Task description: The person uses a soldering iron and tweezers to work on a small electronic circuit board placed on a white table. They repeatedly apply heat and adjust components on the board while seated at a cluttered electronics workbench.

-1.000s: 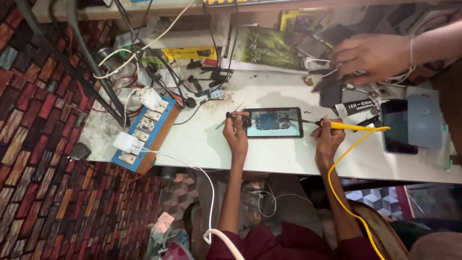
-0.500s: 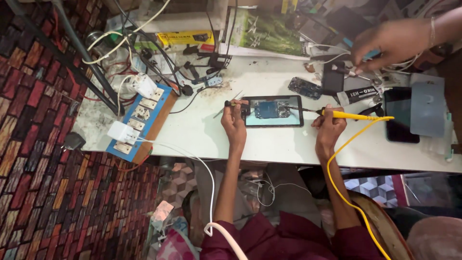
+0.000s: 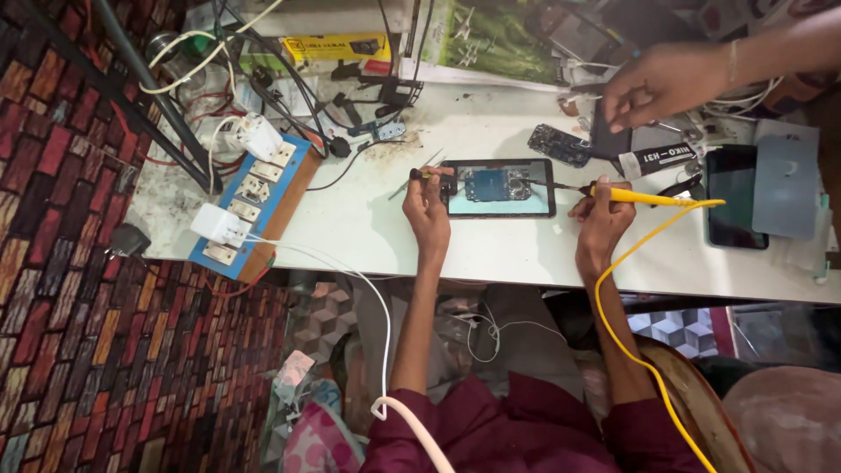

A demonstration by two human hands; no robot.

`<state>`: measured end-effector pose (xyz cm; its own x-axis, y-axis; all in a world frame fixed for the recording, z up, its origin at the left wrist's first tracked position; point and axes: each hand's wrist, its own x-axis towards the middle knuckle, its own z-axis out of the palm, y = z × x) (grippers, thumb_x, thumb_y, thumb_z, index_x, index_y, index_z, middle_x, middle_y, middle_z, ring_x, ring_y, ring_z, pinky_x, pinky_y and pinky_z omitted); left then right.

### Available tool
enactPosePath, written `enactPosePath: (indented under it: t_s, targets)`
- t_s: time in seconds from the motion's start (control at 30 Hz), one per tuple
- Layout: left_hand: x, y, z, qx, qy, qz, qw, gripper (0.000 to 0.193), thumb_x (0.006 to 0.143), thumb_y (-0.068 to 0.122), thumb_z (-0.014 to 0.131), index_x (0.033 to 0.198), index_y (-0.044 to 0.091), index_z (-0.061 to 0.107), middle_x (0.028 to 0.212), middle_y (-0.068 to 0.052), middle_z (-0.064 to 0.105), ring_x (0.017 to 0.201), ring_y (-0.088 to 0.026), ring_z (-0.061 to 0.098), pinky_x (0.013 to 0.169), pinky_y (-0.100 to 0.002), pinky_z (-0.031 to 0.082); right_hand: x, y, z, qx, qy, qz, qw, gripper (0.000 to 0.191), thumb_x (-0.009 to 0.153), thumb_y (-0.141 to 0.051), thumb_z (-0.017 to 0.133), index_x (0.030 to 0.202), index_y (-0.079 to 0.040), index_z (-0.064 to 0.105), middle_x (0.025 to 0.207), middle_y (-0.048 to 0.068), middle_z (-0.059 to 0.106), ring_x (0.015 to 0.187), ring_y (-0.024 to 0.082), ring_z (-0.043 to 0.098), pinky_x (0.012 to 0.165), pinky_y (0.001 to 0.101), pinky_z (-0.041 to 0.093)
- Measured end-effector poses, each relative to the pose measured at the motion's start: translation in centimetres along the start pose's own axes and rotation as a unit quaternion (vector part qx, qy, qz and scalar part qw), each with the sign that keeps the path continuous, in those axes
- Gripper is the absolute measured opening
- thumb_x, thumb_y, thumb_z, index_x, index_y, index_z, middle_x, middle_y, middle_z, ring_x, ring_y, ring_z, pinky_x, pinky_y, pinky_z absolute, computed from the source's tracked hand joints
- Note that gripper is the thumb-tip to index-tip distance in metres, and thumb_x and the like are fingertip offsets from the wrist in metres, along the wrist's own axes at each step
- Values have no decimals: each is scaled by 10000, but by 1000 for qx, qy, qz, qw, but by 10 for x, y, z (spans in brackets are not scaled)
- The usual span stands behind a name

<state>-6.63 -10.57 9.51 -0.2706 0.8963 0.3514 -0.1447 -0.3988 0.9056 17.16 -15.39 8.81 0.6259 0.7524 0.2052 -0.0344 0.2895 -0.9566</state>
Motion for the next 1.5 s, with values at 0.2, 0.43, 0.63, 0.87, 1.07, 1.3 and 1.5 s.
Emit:
enactPosePath:
  t_s: [0.2,0.43,0.63,0.87,1.07,1.3,1.5]
  targets:
    - [1,3,9,-28,3,-24,999,278,1099,295,531,1103,32,622,1064,-106,738,996,-169,666,935,-326,520,8,-4,-6,29,21,-1,999,221,1108,-189,575,949,-54,501,703,32,516,512,126,523,504,269,429]
    - [-9,20,-4,-119,38,-46,991,248,1084,268,535,1129,29,584,1070,-106,728,998,-185,676,948,-343,533,-13,-21,-16,101,52,-36,993,240,1102,-138,581,910,-59,459,720,37,480,482,132,466,490,303,468]
    - [-24,31,-7,29,56,17,998,261,1104,238,523,1117,-2,625,1073,-115,736,1024,-185,674,975,-332,514,-31,-33,-18,97,68,6,993,185,1068,-113,578,915,-40,505,782,47,548,490,127,460,476,286,419]
    - [-28,43,-17,-94,54,-7,994,238,1122,235,518,1131,8,588,1089,-108,710,1003,-175,657,971,-347,512,-40,-35,-33,142,117,48,982,119,1044,-126,557,947,-66,527,751,19,521,545,115,490,494,267,384]
    - [-33,61,-26,-157,76,-103,979,218,1089,218,498,1168,27,568,1094,-117,711,972,-212,693,921,-355,499,-49,-32,-34,160,129,51,977,155,1043,-125,583,930,-58,500,762,15,507,561,106,470,503,269,381]
    - [-36,64,-47,-399,40,-145,905,175,1090,237,547,1197,101,571,1178,-85,664,1114,-294,661,972,-399,481,-65,-39,-37,204,111,29,972,189,1058,-143,571,904,-95,472,736,-9,483,554,81,442,515,254,372]
    - [-39,52,-56,-513,55,-204,832,196,1039,242,589,1206,141,568,1190,-56,633,1146,-315,618,986,-471,491,-69,-33,-41,217,82,4,973,255,1111,-157,561,886,-101,455,676,-6,429,485,85,355,499,265,336]
